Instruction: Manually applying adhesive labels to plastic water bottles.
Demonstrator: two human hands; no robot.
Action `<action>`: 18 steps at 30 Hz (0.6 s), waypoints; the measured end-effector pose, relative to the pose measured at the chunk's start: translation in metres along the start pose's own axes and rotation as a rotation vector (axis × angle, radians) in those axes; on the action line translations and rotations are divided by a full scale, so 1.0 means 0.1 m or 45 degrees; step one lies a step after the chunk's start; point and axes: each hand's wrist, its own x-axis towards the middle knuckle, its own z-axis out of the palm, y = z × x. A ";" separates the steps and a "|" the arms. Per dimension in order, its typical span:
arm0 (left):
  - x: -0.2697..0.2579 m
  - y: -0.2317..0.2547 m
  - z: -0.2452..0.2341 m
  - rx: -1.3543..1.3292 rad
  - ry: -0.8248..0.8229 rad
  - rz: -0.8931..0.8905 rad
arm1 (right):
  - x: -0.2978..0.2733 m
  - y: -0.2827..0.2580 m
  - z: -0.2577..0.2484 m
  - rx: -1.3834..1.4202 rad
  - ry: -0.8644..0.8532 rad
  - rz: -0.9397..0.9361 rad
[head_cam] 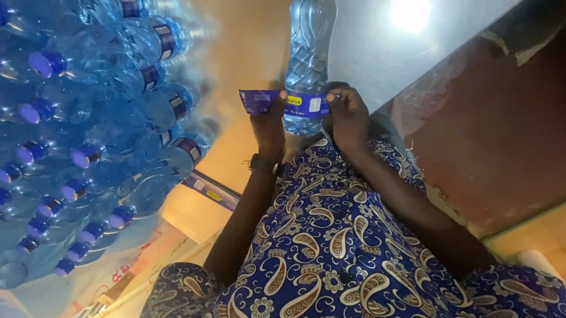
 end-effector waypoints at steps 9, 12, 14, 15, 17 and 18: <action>0.26 -0.36 -0.13 -0.254 -0.075 -0.275 | -0.04 -0.19 0.25 0.050 -0.142 -0.102; 0.28 -0.51 -0.20 -0.285 -0.079 -0.334 | -0.01 -0.27 0.27 0.070 -0.191 -0.048; 0.28 -0.55 -0.22 -0.284 -0.085 -0.339 | 0.01 -0.30 0.30 0.083 -0.219 -0.037; 0.25 -0.50 -0.22 -0.238 -0.098 -0.352 | 0.02 -0.30 0.34 0.167 -0.286 -0.014; 0.15 -0.26 -0.19 -0.198 -0.105 -0.362 | 0.03 -0.29 0.31 0.247 -0.361 0.008; 0.08 -0.08 -0.17 0.008 -0.171 -0.290 | 0.04 -0.28 0.24 0.128 -0.492 0.020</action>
